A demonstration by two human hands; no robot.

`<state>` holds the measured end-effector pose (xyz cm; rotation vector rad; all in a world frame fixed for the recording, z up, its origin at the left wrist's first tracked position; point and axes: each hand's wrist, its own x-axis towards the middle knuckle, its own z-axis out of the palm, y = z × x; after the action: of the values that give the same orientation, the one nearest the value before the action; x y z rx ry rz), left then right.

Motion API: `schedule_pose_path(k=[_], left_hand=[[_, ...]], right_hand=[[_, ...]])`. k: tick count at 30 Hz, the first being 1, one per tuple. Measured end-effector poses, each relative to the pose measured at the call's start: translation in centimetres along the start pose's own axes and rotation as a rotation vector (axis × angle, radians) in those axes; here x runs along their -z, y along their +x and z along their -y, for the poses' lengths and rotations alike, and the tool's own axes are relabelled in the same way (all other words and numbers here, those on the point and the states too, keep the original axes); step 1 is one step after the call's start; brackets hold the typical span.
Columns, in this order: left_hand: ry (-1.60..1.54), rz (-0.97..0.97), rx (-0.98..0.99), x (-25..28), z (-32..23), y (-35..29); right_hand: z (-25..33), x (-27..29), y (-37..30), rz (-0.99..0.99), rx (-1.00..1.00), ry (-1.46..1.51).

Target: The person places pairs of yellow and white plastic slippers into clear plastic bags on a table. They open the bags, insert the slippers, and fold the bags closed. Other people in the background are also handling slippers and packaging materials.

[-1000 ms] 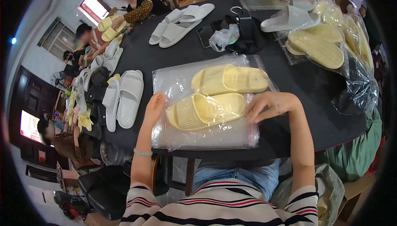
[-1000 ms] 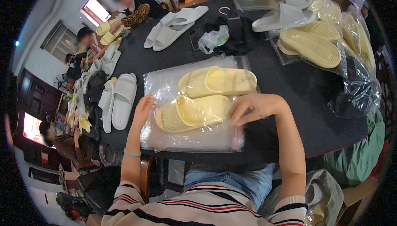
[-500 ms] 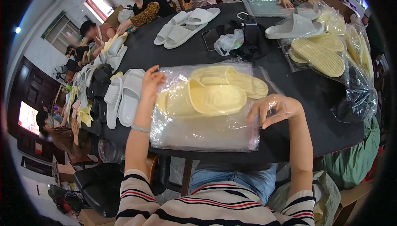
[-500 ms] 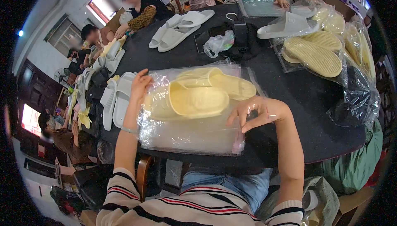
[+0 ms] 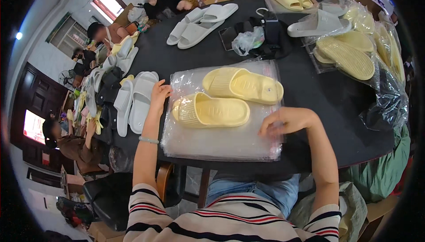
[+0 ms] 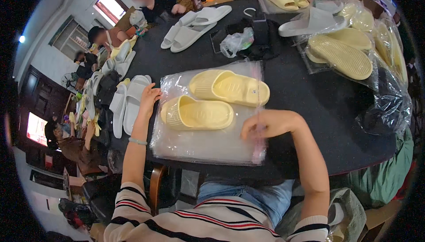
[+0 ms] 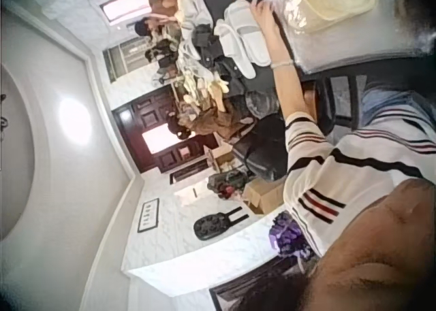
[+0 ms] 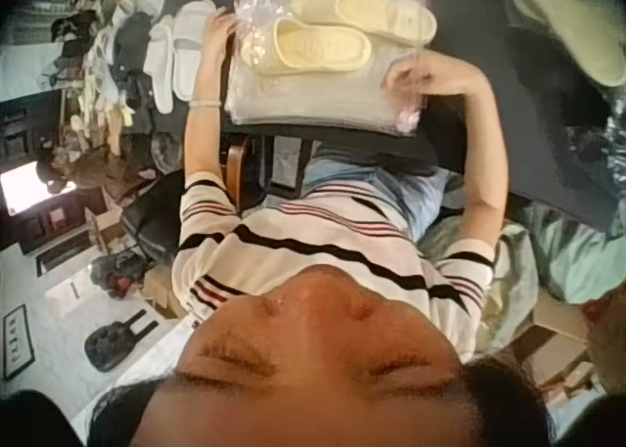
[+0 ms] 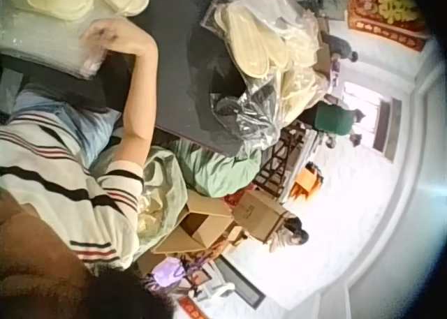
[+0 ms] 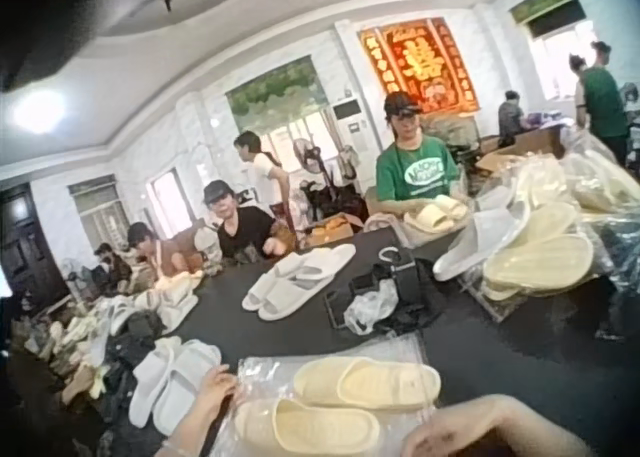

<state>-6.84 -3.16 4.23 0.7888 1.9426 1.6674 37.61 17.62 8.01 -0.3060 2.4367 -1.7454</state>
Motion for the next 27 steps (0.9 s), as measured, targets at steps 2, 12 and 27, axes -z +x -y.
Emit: schedule_pose_path(k=[2, 12, 27], left_hand=[[0.169, 0.047, -0.068, -0.1, -0.5, -2.4], [0.785, 0.135, -0.281, 1.0, 1.6, -12.1], [0.113, -0.024, -0.134, 1.8, 4.3, -12.2]], right_hand=[[-0.3, 0.2, 0.1, -0.134, -0.041, 0.010], [-2.0, -0.6, 1.7, -0.743, 0.061, -0.461], [-3.4, -0.3, 2.0, -0.909, -0.173, -0.861]])
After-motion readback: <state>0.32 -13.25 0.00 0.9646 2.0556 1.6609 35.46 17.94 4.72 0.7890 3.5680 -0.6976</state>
